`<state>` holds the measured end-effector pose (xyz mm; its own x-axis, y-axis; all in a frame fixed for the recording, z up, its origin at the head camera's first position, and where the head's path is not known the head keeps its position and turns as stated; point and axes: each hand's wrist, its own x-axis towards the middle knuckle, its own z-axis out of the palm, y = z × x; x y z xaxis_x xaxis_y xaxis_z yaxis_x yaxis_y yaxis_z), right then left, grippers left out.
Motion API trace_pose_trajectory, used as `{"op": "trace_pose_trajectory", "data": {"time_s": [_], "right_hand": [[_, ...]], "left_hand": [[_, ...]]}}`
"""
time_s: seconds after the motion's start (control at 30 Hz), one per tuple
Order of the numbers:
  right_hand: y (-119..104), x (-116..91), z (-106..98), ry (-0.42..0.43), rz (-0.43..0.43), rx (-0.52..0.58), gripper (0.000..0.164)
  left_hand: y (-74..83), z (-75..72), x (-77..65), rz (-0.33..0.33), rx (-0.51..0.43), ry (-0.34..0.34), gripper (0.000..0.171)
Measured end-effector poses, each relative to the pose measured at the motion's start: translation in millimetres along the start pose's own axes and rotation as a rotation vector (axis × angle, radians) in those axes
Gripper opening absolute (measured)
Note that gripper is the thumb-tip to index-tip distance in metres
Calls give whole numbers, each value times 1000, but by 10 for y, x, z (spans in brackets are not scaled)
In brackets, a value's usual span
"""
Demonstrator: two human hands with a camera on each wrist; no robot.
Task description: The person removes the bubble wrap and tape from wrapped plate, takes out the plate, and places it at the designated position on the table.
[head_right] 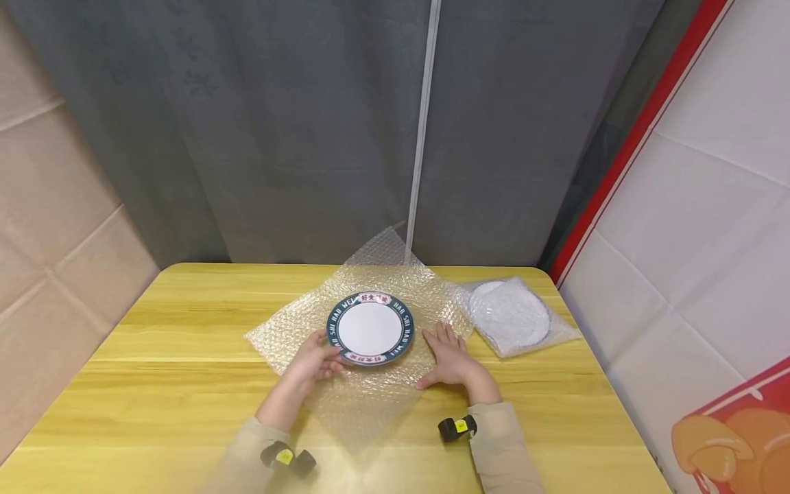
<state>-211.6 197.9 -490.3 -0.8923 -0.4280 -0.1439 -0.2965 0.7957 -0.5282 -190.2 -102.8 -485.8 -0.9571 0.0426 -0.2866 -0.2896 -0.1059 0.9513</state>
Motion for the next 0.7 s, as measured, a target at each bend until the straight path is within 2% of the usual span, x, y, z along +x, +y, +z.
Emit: {"op": "trace_pose_trajectory", "data": {"time_s": [0.47, 0.7], "right_hand": [[-9, -3, 4, 1, 4, 0, 117], [1, 2, 9, 2, 6, -14, 117]], "left_hand": [[107, -71, -16, 1, -9, 13, 63], [165, -104, -33, 27, -16, 19, 63]]}}
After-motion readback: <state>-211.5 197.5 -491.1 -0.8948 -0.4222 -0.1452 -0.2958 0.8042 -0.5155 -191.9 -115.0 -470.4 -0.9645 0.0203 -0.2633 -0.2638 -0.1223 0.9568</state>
